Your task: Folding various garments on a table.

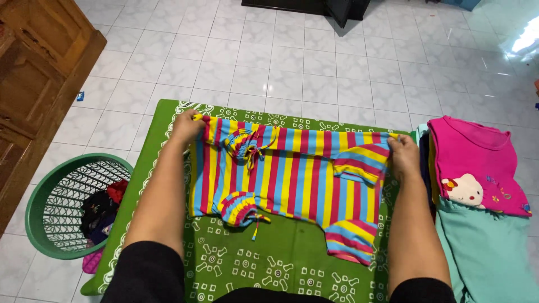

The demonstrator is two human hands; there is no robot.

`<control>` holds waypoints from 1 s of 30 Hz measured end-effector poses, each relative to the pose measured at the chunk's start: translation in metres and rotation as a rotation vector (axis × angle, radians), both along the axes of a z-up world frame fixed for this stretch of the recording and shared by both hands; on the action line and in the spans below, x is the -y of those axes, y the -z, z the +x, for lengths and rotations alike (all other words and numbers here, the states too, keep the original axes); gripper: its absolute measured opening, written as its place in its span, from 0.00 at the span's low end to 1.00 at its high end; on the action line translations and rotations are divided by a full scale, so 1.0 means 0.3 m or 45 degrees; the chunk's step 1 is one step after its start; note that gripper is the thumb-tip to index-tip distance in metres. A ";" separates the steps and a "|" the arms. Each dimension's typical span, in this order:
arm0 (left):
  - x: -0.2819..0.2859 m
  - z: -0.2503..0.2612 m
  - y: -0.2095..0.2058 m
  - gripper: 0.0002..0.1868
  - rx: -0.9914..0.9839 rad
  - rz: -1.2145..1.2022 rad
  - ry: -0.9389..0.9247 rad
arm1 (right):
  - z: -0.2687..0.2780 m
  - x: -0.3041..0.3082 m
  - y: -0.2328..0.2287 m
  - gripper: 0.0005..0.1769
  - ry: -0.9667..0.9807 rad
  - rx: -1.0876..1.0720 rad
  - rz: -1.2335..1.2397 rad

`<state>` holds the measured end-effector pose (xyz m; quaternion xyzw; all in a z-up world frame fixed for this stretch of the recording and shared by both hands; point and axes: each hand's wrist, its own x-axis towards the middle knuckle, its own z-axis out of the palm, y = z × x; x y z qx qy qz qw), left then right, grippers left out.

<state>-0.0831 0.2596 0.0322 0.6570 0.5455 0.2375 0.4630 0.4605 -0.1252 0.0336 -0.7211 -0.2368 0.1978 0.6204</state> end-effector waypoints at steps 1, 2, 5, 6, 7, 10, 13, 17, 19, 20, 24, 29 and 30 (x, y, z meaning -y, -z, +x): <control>-0.009 0.018 0.038 0.09 0.002 0.003 0.000 | 0.008 -0.015 0.017 0.17 0.000 0.002 0.003; -0.017 0.038 0.079 0.10 -0.088 0.253 -0.044 | 0.016 -0.027 0.037 0.16 -0.006 0.007 -0.021; -0.012 0.086 0.122 0.12 -0.170 0.490 -0.159 | 0.021 -0.047 0.044 0.15 0.009 0.010 -0.067; -0.008 0.100 0.123 0.12 -0.164 0.475 -0.233 | 0.019 -0.052 0.037 0.15 0.029 0.007 -0.090; -0.003 0.106 0.108 0.12 -0.161 0.478 -0.232 | 0.040 -0.059 0.065 0.15 0.031 0.009 -0.088; 0.023 0.134 0.068 0.12 -0.171 0.561 -0.321 | 0.081 -0.064 0.134 0.17 0.084 0.013 -0.082; 0.072 0.188 0.054 0.14 -0.308 0.374 -0.358 | 0.023 -0.080 0.152 0.19 0.176 0.322 -0.336; 0.231 0.343 0.035 0.32 -0.626 0.791 -0.057 | -0.252 -0.181 0.050 0.25 0.213 1.003 -0.595; 0.351 0.445 0.029 0.32 -0.671 0.855 0.130 | -0.413 -0.251 0.041 0.25 0.124 1.028 -0.620; 0.409 0.491 0.040 0.34 -0.713 0.907 0.277 | -0.489 -0.294 0.071 0.20 -0.063 1.046 -0.625; 0.559 0.546 0.092 0.39 -0.751 0.886 0.530 | -0.698 -0.334 0.081 0.34 -0.481 1.214 -0.665; 0.598 0.532 0.097 0.40 -0.766 0.878 0.513 | -0.599 -0.254 0.026 0.41 -0.530 1.282 -0.940; 0.596 0.534 0.093 0.40 -0.773 0.890 0.500 | -0.552 -0.238 0.012 0.42 -0.487 1.233 -1.062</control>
